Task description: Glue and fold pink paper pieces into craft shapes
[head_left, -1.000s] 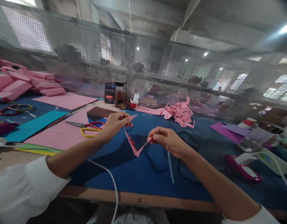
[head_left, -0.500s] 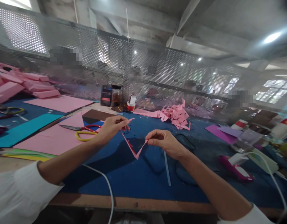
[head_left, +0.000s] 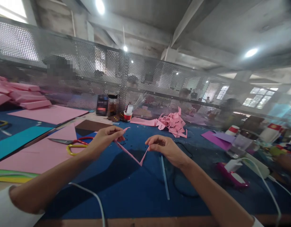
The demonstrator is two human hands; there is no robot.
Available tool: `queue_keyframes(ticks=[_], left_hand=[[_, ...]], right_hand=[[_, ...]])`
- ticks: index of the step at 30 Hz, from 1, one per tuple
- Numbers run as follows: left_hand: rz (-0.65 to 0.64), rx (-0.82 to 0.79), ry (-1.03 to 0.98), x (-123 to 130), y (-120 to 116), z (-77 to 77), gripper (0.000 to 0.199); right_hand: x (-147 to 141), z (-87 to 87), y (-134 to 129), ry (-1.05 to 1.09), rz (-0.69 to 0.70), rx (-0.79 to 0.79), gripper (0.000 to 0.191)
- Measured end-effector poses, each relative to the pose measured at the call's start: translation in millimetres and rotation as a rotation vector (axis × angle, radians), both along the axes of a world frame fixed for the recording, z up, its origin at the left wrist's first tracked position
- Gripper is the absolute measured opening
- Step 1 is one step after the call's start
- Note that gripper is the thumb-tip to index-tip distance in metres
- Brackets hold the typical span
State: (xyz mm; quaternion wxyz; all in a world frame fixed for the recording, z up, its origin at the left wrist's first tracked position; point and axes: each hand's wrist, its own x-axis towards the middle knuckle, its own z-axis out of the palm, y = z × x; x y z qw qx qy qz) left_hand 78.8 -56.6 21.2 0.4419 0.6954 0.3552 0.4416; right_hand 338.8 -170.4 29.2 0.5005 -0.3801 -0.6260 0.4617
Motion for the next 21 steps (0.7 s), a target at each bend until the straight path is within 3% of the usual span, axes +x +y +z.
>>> queue_keyframes(ticks=[9,21], left_hand=[[-0.141,-0.137,-0.035,-3.2,0.5,-5.3,0.035],[-0.150,-0.225,-0.054,-7.7,3.7,-11.1,0.034]], right_hand=[[16.9,-8.6,-5.1,-0.042,-0.021,-0.040,0.024],[21.7,-11.2,-8.4,-0.034,0.028,-0.082,0.023]])
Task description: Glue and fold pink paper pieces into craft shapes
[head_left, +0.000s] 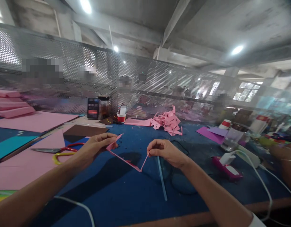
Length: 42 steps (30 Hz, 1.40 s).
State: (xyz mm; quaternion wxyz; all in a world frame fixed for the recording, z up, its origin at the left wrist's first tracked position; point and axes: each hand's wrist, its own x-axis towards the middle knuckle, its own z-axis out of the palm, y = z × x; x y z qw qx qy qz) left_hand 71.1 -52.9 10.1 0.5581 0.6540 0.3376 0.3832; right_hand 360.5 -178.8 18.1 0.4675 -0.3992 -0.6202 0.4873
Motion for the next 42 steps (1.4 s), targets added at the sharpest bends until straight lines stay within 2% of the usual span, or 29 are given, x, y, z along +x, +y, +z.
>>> queue_keyframes(ticks=[8,15,23,29,42], left_hand=[[0.004,-0.027,0.002,4.6,-3.7,4.3,0.036],[0.000,-0.055,-0.009,6.3,-10.3,6.3,0.036],[-0.013,-0.056,-0.031,3.2,0.8,-3.4,0.035],[-0.003,-0.074,-0.025,4.1,-3.8,1.5,0.037],[-0.043,-0.093,-0.041,1.3,6.3,-8.3,0.035]], right_hand=[[-0.6,-1.1,-1.1,-0.082,0.044,-0.004,0.027],[-1.4,-6.4,2.0,-0.065,0.042,0.052,0.029],[-1.4,-4.1,-0.5,-0.072,0.028,0.066,0.028],[-2.0,-6.0,1.0,-0.028,0.075,0.023,0.022],[-2.5,-8.2,3.8,-0.018,0.017,0.044,0.032]])
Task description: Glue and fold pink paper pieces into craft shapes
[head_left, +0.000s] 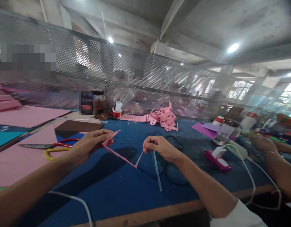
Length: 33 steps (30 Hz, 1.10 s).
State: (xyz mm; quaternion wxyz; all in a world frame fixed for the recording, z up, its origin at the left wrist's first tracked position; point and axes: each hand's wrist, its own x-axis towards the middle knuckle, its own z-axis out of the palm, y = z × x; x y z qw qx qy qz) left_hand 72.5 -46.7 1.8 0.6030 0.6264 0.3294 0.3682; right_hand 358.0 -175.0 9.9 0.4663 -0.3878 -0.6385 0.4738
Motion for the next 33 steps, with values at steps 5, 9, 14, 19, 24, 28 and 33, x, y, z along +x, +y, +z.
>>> queue_keyframes(ticks=[5,9,14,19,24,28,33], left_hand=[[0.003,-0.013,-0.019,1.2,-5.1,3.4,0.032],[-0.007,-0.029,-0.044,2.1,-6.9,5.6,0.031],[-0.006,-0.043,-0.073,1.9,-6.9,7.4,0.031],[-0.034,-0.039,-0.083,1.8,-9.0,8.7,0.029],[-0.023,-0.043,-0.069,2.0,-10.3,7.5,0.028],[-0.004,-0.041,-0.065,0.8,-10.4,6.9,0.030],[-0.007,-0.035,-0.074,0.7,-9.9,6.2,0.028]], right_hand=[[1.1,0.7,-0.2,0.020,-0.001,-0.024,0.030],[5.6,-3.4,3.7,0.072,-0.032,-0.057,0.025],[7.7,-6.5,5.0,0.098,-0.033,-0.095,0.029],[5.3,-5.0,2.5,0.118,-0.023,-0.116,0.032],[4.1,-5.6,3.1,0.139,-0.019,-0.122,0.030],[5.0,-8.1,4.9,0.146,-0.012,-0.117,0.028],[4.6,-8.0,4.5,0.148,-0.013,-0.083,0.029]])
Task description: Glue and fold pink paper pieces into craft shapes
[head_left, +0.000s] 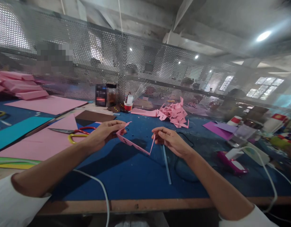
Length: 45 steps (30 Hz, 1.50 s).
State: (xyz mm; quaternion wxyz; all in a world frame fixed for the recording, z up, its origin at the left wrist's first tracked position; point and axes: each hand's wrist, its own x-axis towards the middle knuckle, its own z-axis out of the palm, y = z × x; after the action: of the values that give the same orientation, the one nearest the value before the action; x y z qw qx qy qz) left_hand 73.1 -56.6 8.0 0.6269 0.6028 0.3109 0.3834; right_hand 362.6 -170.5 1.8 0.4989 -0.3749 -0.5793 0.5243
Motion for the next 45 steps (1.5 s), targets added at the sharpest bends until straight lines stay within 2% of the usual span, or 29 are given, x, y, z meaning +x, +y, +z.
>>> queue_keyframes(ticks=[3,5,10,15,18,27,37,45], left_hand=[[0.002,-0.003,-0.019,0.6,1.0,-0.8,0.027],[0.012,-0.009,-0.033,1.0,1.5,-1.2,0.026],[0.035,-0.036,-0.070,1.8,2.9,-2.5,0.026],[0.061,-0.058,-0.098,1.0,7.3,-5.8,0.027],[0.072,-0.062,-0.106,0.5,9.9,-7.8,0.026],[0.065,-0.083,-0.116,0.3,7.7,-7.7,0.029],[0.026,-0.098,-0.123,1.4,6.7,-10.4,0.028],[0.044,-0.122,-0.129,1.1,7.8,-10.8,0.030]], right_hand=[[-0.8,0.4,-0.1,-0.052,-0.062,0.016,0.031],[-0.4,0.3,0.7,-0.110,-0.156,0.063,0.030],[-1.9,4.6,-1.1,-0.367,-0.418,0.328,0.025],[-19.8,13.2,-16.9,-0.655,-0.438,0.662,0.016],[-28.5,13.4,-22.8,-0.746,-0.420,0.747,0.016],[-26.0,3.7,-16.1,-0.875,-0.410,0.786,0.011],[-25.6,-0.6,-12.2,-0.907,-0.456,0.804,0.008],[-24.0,-3.9,-10.0,-0.929,-0.437,0.812,0.006]])
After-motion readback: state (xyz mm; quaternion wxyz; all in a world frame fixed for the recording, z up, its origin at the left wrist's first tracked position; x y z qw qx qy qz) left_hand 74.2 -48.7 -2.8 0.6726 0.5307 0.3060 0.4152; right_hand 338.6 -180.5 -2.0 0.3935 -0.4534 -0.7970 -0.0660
